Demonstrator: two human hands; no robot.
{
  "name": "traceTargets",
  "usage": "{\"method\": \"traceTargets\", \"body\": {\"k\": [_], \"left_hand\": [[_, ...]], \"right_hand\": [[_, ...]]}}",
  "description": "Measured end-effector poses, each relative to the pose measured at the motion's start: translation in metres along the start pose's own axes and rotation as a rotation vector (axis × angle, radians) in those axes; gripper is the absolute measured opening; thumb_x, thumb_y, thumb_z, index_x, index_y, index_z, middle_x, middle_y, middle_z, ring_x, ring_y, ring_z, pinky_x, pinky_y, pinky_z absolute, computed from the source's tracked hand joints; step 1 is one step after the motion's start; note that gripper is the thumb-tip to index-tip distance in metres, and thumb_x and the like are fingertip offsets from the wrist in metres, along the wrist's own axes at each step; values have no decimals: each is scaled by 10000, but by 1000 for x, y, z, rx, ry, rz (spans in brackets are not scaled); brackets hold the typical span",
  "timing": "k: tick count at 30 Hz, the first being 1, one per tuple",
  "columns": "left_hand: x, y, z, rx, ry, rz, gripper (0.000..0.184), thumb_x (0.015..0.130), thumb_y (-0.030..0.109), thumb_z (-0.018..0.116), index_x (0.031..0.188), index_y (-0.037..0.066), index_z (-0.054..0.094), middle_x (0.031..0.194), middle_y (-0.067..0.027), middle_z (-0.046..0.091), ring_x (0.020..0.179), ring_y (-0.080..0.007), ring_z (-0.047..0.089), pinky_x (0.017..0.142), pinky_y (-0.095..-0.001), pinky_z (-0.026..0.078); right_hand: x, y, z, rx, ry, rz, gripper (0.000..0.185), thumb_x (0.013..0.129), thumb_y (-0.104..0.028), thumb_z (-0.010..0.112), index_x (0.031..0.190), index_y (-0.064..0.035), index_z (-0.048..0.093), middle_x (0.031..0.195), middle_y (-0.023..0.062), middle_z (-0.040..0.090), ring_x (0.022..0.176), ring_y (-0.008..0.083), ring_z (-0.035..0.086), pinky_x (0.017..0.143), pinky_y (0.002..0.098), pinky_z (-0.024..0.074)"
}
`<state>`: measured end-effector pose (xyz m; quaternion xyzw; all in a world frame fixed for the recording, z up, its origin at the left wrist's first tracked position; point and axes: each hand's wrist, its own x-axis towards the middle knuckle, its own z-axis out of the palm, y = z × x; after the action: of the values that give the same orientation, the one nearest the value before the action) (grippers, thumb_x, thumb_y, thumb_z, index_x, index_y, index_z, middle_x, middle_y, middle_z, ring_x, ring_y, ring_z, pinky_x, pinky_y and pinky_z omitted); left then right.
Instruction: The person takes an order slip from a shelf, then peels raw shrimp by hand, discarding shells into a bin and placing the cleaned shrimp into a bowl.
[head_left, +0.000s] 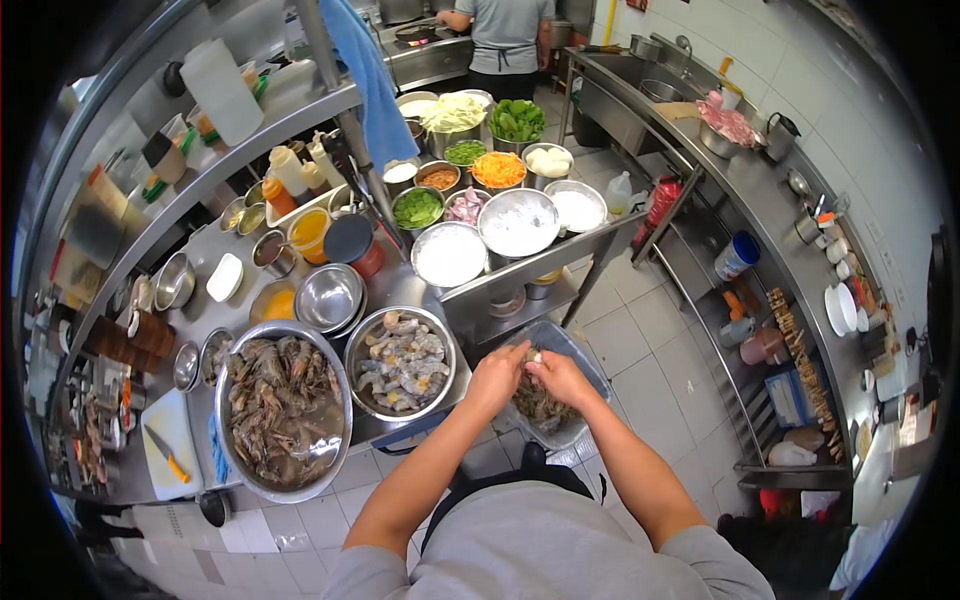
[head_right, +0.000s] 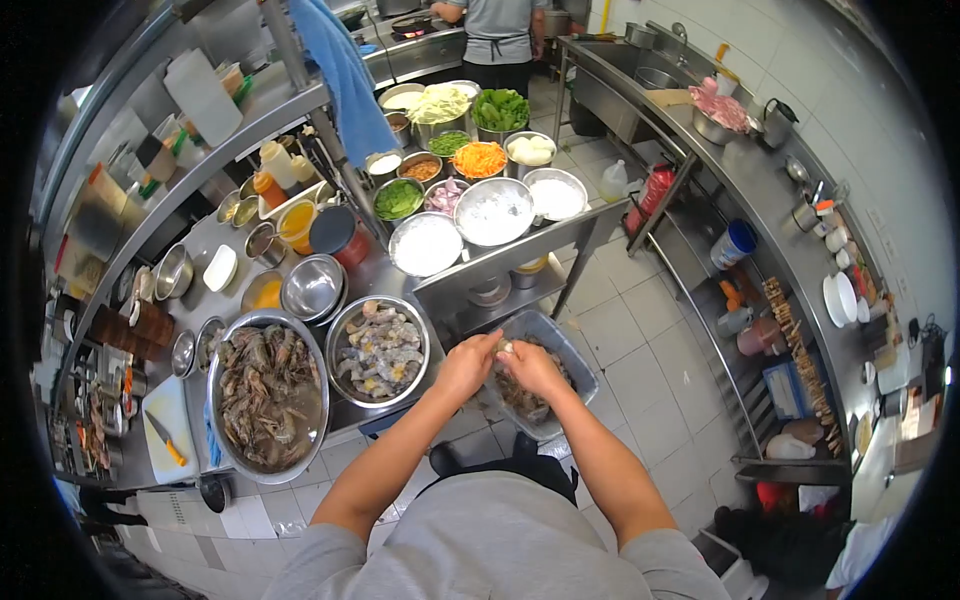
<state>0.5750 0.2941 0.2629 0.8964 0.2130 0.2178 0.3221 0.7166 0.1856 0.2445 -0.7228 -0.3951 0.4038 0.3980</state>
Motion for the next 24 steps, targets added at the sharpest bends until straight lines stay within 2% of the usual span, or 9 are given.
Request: {"method": "traceTargets", "body": {"k": [2,4,7,8,10,18,21,23,24], "left_hand": [[2,-3,15,-90,-11,-64,373,843,53,597,1214,32,636,1039,-219,684,920,-368,675,814,-456,532],[5,5,18,-309,-72,-294,355,847,83,599,1191,12,643,1027,-223,687,920,-381,674,817,-447,534],[9,15,14,-392,-176,-403,391,848,89,589,1232,13,611,1049,-230,681,960,-406,662,832,-454,526],[8,13,21,-392,-178,-401,391,848,89,589,1232,13,611,1049,-230,681,960,-406,662,832,-454,526],[2,6,40,-137,12,-152,419,856,74,570,1272,25,565,1054,-239,676,979,-434,646,849,-468,516],[2,24,22,-214,-164,-295,408,894,88,526,1293,4,518,1090,-284,639,1048,-473,590,891,-514,480],[1,17,24,-201,-149,-271,425,907,98,534,1317,-10,501,1052,-283,650,1023,-408,639,851,-478,508],[1,20,17,-445,-301,-391,420,945,86,520,1358,9,491,1038,-162,695,840,-232,698,739,-351,544],[1,18,14,-439,-301,-390,420,945,86,520,1358,9,491,1038,-162,695,840,-232,698,739,-351,544]], "right_hand": [[-4,0,-5,-77,70,-35,279,952,-259,599,874,8,604,765,126,667,698,259,639,665,381,491],[-5,3,-10,-228,121,-146,287,947,-274,591,912,10,603,821,169,678,762,323,657,701,412,495],[-4,10,-11,-166,126,-139,328,941,-310,589,943,18,602,869,201,677,829,356,662,737,433,496],[-4,12,-11,-166,129,-138,328,941,-310,589,943,18,602,869,201,677,829,356,662,737,433,496],[-3,6,-7,-146,75,-130,330,929,-301,561,972,24,600,917,235,670,898,395,652,777,465,493],[-3,-1,6,-358,240,-56,329,915,-300,459,951,4,580,958,268,654,931,454,612,812,537,466],[0,0,4,-371,250,-42,305,911,-290,462,940,-11,581,942,272,647,916,462,603,802,550,457],[2,8,-7,-468,244,-104,263,928,-251,455,947,-32,600,915,209,676,858,382,647,753,496,486],[4,12,-12,-463,245,-107,263,928,-251,455,947,-32,600,915,209,676,858,382,647,753,496,486]]}}
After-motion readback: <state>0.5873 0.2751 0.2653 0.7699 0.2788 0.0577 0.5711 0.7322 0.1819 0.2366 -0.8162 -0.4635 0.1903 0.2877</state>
